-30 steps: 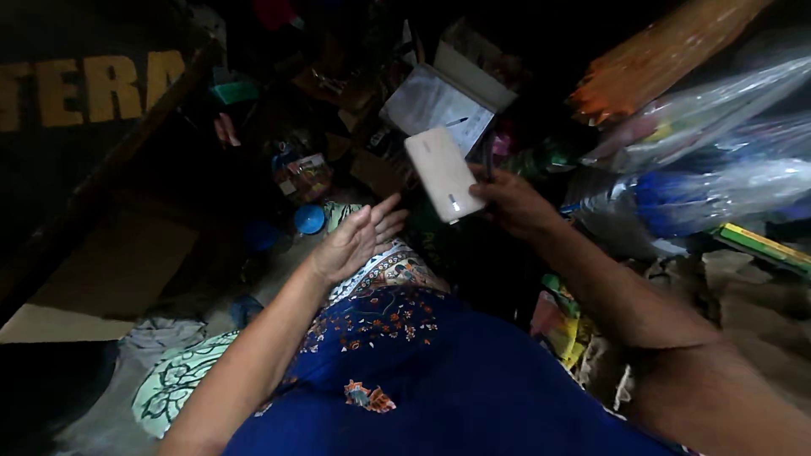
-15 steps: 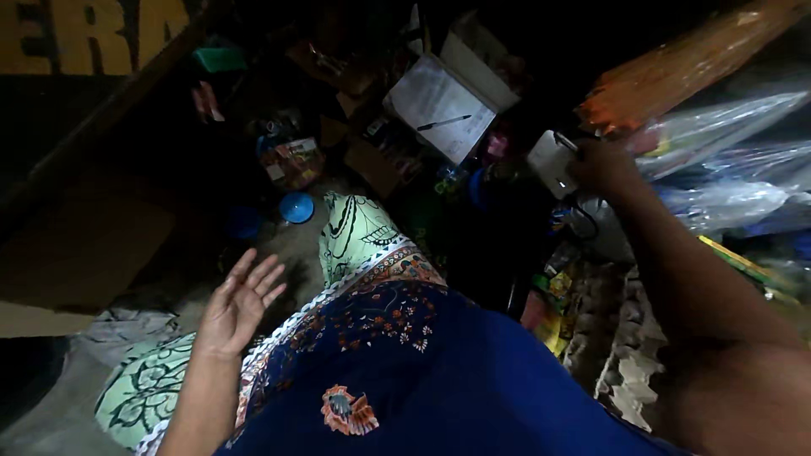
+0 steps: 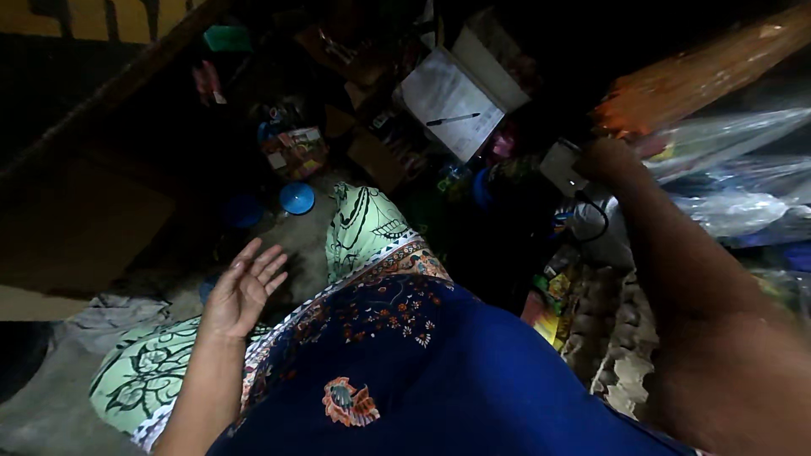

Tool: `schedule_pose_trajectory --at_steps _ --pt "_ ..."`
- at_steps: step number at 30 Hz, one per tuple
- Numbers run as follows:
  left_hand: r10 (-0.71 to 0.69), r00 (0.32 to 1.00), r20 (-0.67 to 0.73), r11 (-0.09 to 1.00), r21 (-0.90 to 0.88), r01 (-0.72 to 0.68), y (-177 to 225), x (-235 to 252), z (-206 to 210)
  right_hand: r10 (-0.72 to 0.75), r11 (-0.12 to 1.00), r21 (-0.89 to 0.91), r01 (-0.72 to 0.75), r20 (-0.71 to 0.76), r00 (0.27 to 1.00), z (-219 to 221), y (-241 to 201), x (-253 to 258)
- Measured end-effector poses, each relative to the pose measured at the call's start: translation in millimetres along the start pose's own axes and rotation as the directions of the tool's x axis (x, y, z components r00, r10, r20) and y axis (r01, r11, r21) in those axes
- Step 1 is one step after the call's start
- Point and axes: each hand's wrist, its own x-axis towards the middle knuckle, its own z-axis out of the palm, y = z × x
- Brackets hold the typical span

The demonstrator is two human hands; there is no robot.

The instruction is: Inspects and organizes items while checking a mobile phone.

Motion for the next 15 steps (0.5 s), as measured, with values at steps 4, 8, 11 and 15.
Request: schedule_pose_trajectory --at_steps 4,8,11,15 --pt "0.003 1.000 -0.020 1.000 -0.027 -0.004 0.0 -0.3 -1.5 0.005 0.999 -0.055 -0.002 0.056 0.998 -14.5 -10.0 15.7" --pt "0.012 1.000 -0.021 0.999 -0.037 -0.013 -0.5 -0.3 -3.3 -0.011 0.998 -0.058 0.017 0.096 0.995 -26.3 -13.7 32.0" --pt "0.014 0.999 -0.036 0.999 -0.033 -0.016 -1.0 -0.1 -5.8 -0.025 0.997 -0.075 0.033 0.104 0.994 -30.2 -16.2 42.2" --pt "0.006 0.998 -0.059 1.000 -0.021 -0.007 0.1 -0.3 -6.0 0.024 0.989 -0.146 0.005 0.199 0.980 -47.4 -35.6 26.0"
